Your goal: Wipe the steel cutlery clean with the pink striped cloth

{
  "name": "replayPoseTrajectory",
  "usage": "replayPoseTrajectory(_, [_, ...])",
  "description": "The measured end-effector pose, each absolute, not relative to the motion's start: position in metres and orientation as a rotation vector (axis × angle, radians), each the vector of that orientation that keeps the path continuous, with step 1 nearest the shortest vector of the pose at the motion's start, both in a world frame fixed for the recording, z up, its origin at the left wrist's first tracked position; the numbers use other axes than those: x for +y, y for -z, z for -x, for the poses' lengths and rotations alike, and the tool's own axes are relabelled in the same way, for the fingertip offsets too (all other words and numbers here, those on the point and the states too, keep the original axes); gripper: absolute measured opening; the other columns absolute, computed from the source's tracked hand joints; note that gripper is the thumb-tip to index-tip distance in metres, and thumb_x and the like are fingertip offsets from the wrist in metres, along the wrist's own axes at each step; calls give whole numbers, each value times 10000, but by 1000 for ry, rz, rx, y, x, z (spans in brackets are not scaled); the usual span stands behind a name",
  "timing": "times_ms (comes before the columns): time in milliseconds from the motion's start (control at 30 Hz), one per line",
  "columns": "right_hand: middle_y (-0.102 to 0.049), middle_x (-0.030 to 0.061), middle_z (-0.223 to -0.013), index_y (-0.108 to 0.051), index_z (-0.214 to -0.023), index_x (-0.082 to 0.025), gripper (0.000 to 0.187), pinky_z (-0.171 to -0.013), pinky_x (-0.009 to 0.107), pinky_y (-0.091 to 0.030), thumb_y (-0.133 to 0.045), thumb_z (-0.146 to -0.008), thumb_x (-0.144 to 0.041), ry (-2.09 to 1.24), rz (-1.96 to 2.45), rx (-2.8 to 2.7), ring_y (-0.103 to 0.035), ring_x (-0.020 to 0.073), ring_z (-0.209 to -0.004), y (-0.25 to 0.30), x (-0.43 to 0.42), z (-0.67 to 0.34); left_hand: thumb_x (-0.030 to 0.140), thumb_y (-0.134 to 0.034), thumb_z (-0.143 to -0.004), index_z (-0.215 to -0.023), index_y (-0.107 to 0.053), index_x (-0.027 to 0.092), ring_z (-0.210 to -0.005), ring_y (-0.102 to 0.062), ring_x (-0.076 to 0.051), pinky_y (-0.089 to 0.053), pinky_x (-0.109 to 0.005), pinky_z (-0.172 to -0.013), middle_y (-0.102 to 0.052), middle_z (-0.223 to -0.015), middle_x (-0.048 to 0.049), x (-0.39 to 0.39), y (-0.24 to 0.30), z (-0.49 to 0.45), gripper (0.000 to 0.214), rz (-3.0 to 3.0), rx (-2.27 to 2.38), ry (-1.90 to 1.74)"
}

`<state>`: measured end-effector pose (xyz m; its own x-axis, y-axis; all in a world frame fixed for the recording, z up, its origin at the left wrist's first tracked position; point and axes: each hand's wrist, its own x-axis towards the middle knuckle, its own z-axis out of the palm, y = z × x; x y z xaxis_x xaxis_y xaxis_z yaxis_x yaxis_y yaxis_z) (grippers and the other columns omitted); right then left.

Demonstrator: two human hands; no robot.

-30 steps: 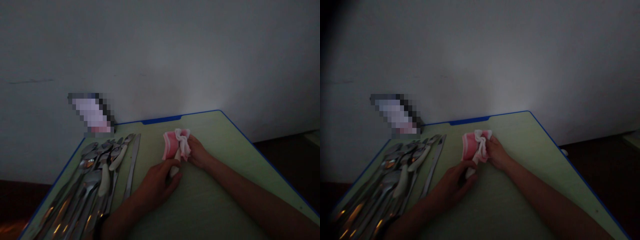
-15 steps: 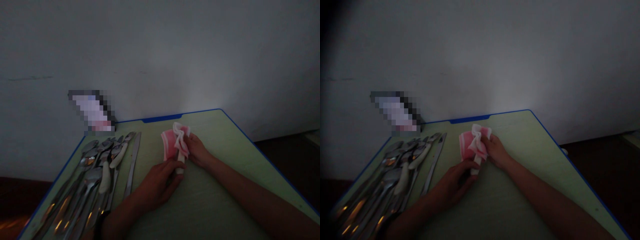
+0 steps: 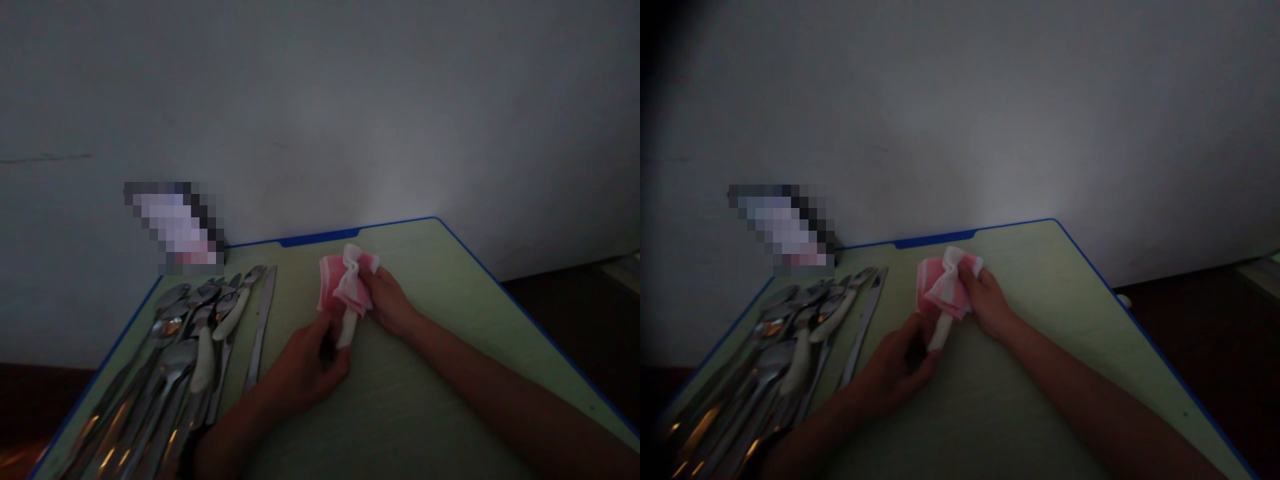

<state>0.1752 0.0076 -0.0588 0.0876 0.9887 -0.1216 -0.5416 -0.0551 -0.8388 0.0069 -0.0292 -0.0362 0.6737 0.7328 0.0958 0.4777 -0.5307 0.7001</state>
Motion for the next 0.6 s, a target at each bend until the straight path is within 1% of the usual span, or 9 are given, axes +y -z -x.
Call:
replayPoseTrajectory(100, [-636,-16,-668,-604,-808,-177,269,-573,235,-438,-626,-718,-430,-1336,893,-444,-558,109,-578,57,11,-175,220,-488,-780,-749,-347,205,-520,-425,-87,-316,-211,-494,-437,-619,54,-30,36,-7,145,-2341,886,-411])
replayPoseTrajectory(233, [-624,-25,-610,-599,-718,-163,198,-547,211,-441,-641,-711,-357,-1386,856,-372,-547,93,-540,52,13,-175,234,-482,-781,-740,-359,205,-536,-436,-95,-328,-217,-508,-456,-632,45,-32,41,-9,133,-2391,942,-418])
replayPoseTrajectory(333, [-624,-23,-590,-600,-700,-158,167,-514,202,-435,-607,-719,-323,-1440,825,-318,-539,90,-510,48,14,-176,243,-497,-776,-804,-402,202,-581,-476,-111,-351,-225,-532,-511,-681,27,-33,45,-11,107,-2385,1004,-465])
replayPoseTrajectory(467, [-565,-50,-477,-562,-613,-179,156,-396,190,-372,-540,-724,-287,-1541,691,-232,-466,77,-395,42,13,-183,222,-541,-745,-962,-427,198,-685,-532,-140,-394,-247,-597,-576,-808,-5,-34,44,-15,247,-2342,1059,-482])
replayPoseTrajectory(533, [-554,-55,-458,-548,-592,-184,173,-367,189,-352,-534,-727,-291,-1592,637,-211,-453,75,-375,39,11,-187,230,-547,-750,-987,-448,199,-725,-540,-154,-405,-263,-628,-581,-841,-13,-33,43,-16,258,-2351,1078,-444])
replayPoseTrajectory(600, [-562,-54,-460,-535,-573,-185,203,-375,183,-368,-552,-733,-309,-1619,630,-168,-472,75,-387,37,11,-191,246,-541,-767,-984,-485,207,-760,-539,-168,-409,-282,-661,-578,-854,-17,-33,42,-17,228,-2397,1068,-403])
